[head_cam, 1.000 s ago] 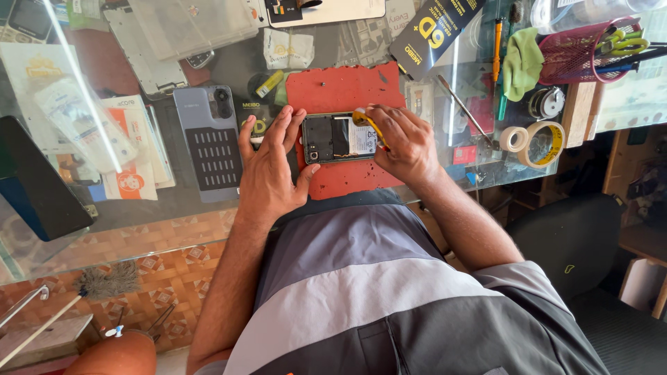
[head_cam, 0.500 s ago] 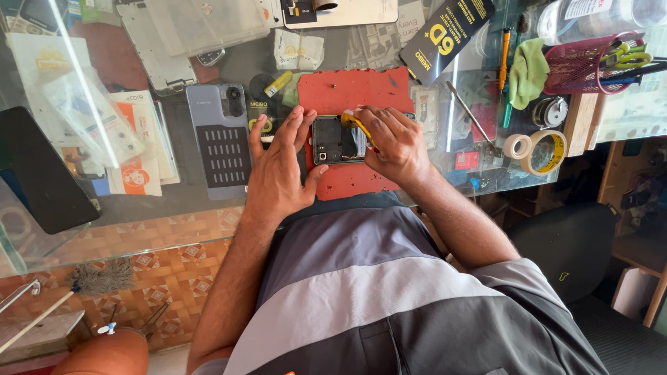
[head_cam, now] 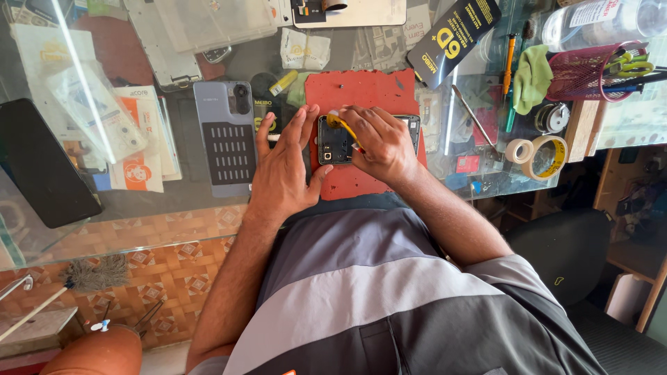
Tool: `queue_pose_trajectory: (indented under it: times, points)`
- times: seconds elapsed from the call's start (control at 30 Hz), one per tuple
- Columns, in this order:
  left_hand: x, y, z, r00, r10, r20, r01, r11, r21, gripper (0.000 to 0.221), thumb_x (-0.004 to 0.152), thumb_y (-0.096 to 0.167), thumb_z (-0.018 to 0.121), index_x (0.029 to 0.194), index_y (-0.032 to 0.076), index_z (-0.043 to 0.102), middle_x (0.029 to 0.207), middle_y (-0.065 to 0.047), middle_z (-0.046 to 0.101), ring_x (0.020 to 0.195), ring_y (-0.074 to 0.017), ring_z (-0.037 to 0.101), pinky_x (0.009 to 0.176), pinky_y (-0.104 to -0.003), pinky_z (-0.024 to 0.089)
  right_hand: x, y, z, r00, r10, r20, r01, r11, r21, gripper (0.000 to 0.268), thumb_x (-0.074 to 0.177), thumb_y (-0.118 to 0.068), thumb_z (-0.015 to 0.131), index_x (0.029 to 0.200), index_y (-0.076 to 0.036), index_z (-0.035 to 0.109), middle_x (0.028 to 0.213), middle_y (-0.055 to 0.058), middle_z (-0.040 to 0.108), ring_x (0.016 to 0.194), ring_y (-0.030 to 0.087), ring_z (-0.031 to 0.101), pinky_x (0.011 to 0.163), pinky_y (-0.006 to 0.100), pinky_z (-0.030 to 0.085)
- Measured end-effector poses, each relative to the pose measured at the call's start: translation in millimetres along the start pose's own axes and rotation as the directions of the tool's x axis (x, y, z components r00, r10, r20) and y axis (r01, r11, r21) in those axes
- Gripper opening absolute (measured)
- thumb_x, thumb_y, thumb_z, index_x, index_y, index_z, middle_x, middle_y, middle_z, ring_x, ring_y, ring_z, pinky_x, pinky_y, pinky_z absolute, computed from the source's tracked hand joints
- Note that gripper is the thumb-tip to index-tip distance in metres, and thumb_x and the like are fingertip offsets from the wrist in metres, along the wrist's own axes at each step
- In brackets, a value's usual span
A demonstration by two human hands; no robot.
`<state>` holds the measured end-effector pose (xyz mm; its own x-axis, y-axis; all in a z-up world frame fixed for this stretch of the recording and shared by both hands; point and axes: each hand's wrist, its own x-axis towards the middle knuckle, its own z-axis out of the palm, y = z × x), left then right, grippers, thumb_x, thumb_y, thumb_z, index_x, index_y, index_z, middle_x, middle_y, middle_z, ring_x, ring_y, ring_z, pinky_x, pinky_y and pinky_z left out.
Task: The person applies adhesive to the internal frame of a disassembled smartphone, then attaches a green back cover. They press the cover into place and secure it by wrapping multiple yellow rubber bands around the device.
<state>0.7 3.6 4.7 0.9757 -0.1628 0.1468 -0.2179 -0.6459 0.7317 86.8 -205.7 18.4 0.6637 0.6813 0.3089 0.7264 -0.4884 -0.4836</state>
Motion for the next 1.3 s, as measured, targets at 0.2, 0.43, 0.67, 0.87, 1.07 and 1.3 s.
queue_pose_trajectory:
  times: [0.2, 0.43, 0.67, 0.87, 1.07, 1.3]
  points:
    - [-0.3, -0.1, -0.1, 1.0, 0.002, -0.002, -0.002, 1.0, 0.006, 0.098, 0.092, 0.027, 0.078, 0.159, -0.002, 0.013, 0.165, -0.01, 0.043, 0.153, -0.0237, 0.042, 0.128, -0.059, 0.013, -1.2, -5.0, 0.0, 1.0, -0.006, 0.011, 0.006, 1.0, 0.007, 0.065, 0.065, 0.001, 0.075, 0.129, 0.002, 0.06, 0.123, 0.014, 0.07, 0.098, 0.03, 0.071, 0.082, 0.039, 0.06]
    - [-0.2, -1.8, 1.5, 1.0, 0.008, 0.008, -0.008, 1.0, 0.02, 0.095, 0.093, 0.029, 0.077, 0.158, -0.002, 0.014, 0.164, -0.01, 0.044, 0.153, -0.0238, 0.041, 0.127, -0.059, 0.012, -7.2, -12.6, 0.0, 0.999, -0.004, 0.052, 0.005, 1.0, -0.01, 0.072, 0.057, 0.001, 0.071, 0.129, 0.003, 0.062, 0.117, 0.015, 0.069, 0.092, 0.031, 0.069, 0.079, 0.04, 0.059]
    - [-0.8, -2.5, 2.3, 1.0, 0.013, -0.001, -0.013, 1.0, 0.019, 0.091, 0.096, 0.031, 0.074, 0.157, -0.002, 0.015, 0.163, -0.009, 0.047, 0.153, -0.024, 0.042, 0.128, -0.059, 0.011, -14.2, -22.7, -1.7, 0.998, -0.01, 0.057, 0.009, 1.0, 0.017, 0.068, 0.061, 0.005, 0.07, 0.128, 0.002, 0.062, 0.118, 0.014, 0.07, 0.09, 0.028, 0.068, 0.078, 0.039, 0.059]
    - [-0.9, -3.1, 2.3, 0.999, 0.041, -0.024, -0.041, 0.999, 0.013, 0.089, 0.099, 0.035, 0.072, 0.157, -0.003, 0.016, 0.163, -0.011, 0.046, 0.153, -0.0242, 0.043, 0.128, -0.059, 0.01, -23.8, -33.7, -4.1, 0.996, -0.025, 0.08, 0.022, 0.999, 0.035, 0.067, 0.061, 0.004, 0.07, 0.128, 0.002, 0.062, 0.118, 0.016, 0.069, 0.091, 0.029, 0.069, 0.077, 0.038, 0.058]
    - [0.4, 1.5, -5.5, 0.999, 0.046, 0.01, -0.046, 0.999, 0.017, 0.094, 0.089, 0.03, 0.073, 0.156, -0.006, 0.018, 0.162, -0.014, 0.046, 0.151, -0.0273, 0.044, 0.127, -0.059, 0.011, -36.9, -44.3, -11.3, 0.994, 0.042, 0.096, -0.052, 0.993, 0.102, 0.066, 0.063, 0.006, 0.068, 0.128, 0.004, 0.062, 0.119, 0.019, 0.07, 0.087, 0.031, 0.068, 0.076, 0.039, 0.057]
    - [0.9, 1.9, -1.8, 0.998, 0.062, -0.031, -0.063, 0.997, -0.036, 0.09, 0.096, 0.03, 0.075, 0.158, -0.003, 0.019, 0.158, -0.013, 0.055, 0.152, -0.0284, 0.047, 0.129, -0.058, 0.011, -67.1, -41.8, -32.2, 0.682, 0.708, 0.181, -0.659, 0.488, 0.572, 0.03, 0.096, 0.001, 0.07, 0.125, 0.005, 0.07, 0.101, 0.014, 0.078, 0.073, 0.015, 0.067, 0.066, 0.028, 0.056]
